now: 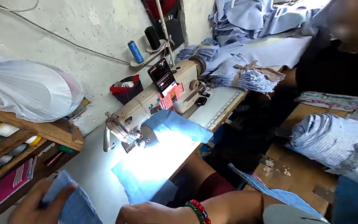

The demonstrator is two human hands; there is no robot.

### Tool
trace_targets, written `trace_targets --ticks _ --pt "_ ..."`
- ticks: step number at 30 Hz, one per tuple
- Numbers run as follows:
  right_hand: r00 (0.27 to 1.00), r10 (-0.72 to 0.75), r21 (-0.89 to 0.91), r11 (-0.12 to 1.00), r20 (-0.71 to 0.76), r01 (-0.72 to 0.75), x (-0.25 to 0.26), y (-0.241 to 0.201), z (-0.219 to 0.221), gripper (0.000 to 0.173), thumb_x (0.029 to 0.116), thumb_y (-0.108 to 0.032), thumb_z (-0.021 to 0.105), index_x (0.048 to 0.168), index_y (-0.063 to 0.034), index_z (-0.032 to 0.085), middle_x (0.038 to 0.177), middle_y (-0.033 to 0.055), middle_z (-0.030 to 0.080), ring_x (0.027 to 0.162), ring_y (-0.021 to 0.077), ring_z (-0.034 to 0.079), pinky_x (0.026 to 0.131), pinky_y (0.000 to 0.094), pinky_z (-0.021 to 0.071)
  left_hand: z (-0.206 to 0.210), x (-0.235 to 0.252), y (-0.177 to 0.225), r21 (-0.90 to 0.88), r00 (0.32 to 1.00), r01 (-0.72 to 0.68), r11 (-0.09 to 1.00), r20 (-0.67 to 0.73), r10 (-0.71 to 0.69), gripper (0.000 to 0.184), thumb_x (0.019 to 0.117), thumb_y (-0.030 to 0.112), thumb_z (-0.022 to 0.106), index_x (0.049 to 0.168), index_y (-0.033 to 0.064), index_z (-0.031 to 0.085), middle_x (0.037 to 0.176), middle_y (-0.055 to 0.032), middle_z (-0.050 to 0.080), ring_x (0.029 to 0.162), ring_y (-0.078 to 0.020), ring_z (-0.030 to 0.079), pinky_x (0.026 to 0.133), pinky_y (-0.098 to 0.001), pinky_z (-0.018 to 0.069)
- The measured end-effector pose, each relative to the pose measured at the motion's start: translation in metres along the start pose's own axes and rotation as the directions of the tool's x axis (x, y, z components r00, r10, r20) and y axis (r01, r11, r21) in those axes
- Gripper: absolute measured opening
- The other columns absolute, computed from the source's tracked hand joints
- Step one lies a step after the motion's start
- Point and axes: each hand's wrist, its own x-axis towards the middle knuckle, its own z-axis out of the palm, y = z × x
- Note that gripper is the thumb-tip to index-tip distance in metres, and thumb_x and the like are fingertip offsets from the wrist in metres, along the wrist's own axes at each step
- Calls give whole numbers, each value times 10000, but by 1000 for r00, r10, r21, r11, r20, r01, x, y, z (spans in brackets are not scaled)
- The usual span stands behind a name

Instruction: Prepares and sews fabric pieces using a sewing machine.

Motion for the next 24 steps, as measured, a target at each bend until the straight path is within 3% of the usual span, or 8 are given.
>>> trace_targets --ticks 3,4,7,11,14,19,21,24 --pt "992 120 -45 992 -29 -121 3 21 -9 225 922 27 655 1147 48 654 1006 183 676 849 230 678 774 356 583 45 45 -33 68 959 217 974 174 -225 313 910 180 732 1114 -53 687 1025 -168 704 934 -201 673 868 -467 553" --pt "983 179 -52 982 -49 -181 -2 32 -11 232 914 26 650 1145 44 660 965 167 681 823 209 671 756 340 576 68 52 -44 67 928 272 960 247 -281 298 930 156 726 1124 -66 683 1034 -187 701 952 -223 671 895 -481 543" --pt "940 321 -128 933 -116 -335 -19 64 -23 247 917 -13 608 1156 17 662 971 137 704 845 182 680 785 336 569 140 61 -83 -46 895 311 949 352 -276 204 924 133 746 1019 -45 715 947 -116 711 876 -133 661 860 -365 552" --pt "858 469 -178 845 -210 -505 -32 79 -44 268 1006 -178 574 1201 -41 695 1084 99 722 922 136 688 857 305 565 183 64 -110 -186 857 382 905 439 -271 168 924 102 745 1031 -21 700 932 -94 690 847 -126 632 825 -357 534" --pt "839 496 -203 819 -223 -537 -21 96 -51 301 1025 -266 554 1208 -94 720 1060 71 729 940 143 667 866 344 536 176 59 -119 -263 876 365 893 423 -233 90 934 77 719 987 6 701 876 -37 679 793 -70 624 771 -299 539" --pt "915 382 -182 898 -127 -400 27 131 -40 300 1037 -251 555 1235 -118 738 1384 117 650 1319 193 588 1101 377 468 125 44 -102 -379 902 351 856 382 -200 152 925 -24 674 1068 -4 626 892 -5 679 795 -39 648 774 -252 566" --pt "918 390 -68 916 -66 -394 44 131 -32 270 1028 -176 568 1215 -105 750 1339 120 672 1285 149 604 1082 318 475 103 35 -97 -390 906 348 852 373 -199 160 916 -53 662 1049 16 608 917 10 687 840 -38 659 813 -262 569" --pt "936 333 72 942 -113 -327 55 133 -14 239 1010 -104 576 1157 -57 758 1159 73 728 1069 37 662 958 208 524 80 20 -95 -362 913 337 869 350 -208 161 902 -31 681 1021 38 598 946 17 684 894 -43 664 856 -274 566"
